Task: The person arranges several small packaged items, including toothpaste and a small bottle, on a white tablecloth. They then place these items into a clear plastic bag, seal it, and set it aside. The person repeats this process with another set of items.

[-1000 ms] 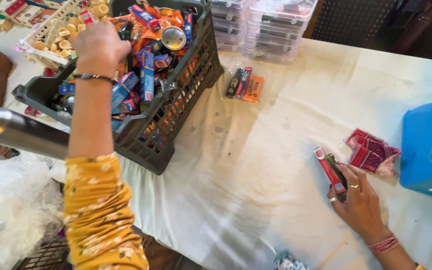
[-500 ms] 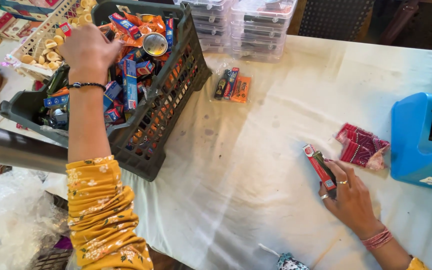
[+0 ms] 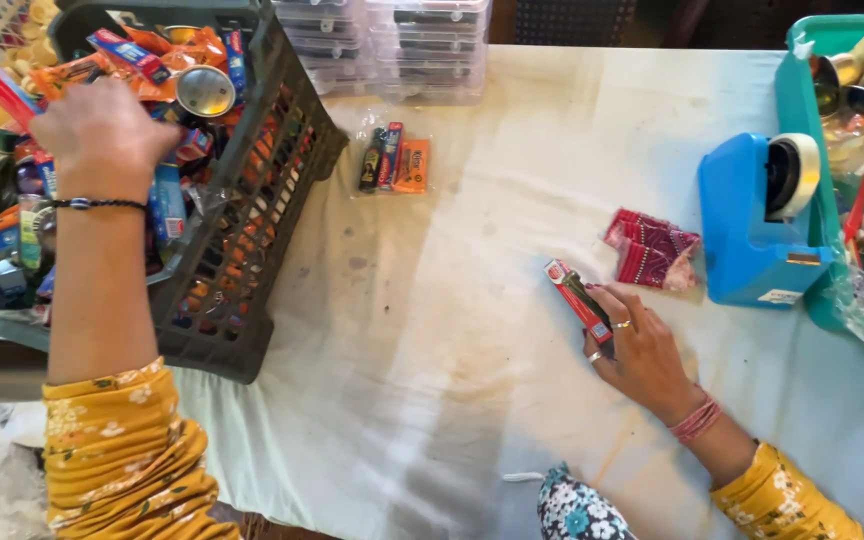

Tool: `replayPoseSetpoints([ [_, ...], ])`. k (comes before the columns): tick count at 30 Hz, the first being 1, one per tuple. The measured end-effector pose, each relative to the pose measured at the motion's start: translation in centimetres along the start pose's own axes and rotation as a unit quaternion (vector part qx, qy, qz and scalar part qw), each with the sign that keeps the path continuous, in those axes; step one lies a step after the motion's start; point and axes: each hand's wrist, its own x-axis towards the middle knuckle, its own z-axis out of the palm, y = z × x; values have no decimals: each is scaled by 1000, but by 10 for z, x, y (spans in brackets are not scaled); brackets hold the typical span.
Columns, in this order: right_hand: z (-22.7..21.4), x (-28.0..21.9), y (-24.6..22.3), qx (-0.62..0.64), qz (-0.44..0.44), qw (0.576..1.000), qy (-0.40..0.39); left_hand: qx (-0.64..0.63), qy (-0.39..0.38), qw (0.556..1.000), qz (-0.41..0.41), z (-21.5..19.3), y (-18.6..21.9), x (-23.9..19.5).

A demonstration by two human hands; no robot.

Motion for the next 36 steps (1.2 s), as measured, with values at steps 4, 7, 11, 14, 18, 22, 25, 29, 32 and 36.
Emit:
replayPoseSetpoints([
  [4,1,-1,3,9,-17,1000,8,-44,190,980,37,-6,15,8],
  [7,2,2,0,8,-9,1000,10,-107,181,977,23,-14,33,19],
  [11,0,5,-3,3,-1,1000,7,-115,146,983,1,-4,54,32],
  [14,-1,4,-1,2,3,1000,3,-111,79,991,-6,2,67,35],
  [18,2,4,2,11,-3,1000,3,-163,-43,985,-36,-5,70,26],
  [22,1,2,3,10,1,1000,0,-254,-46,966,-22,15,59,29],
  [25,2,1,4,5,7,1000,0,-283,4,959,1,5,62,19],
  [29,1,0,4,6,1,1000,0,-312,279,897,145,-28,94,-39],
  [32,0,5,1,1,-3,1000,3,-415,300,809,288,-61,166,-138],
  [36,-3,7,-1,-10,-7,1000,-8,-493,-76,787,363,-32,246,-265],
])
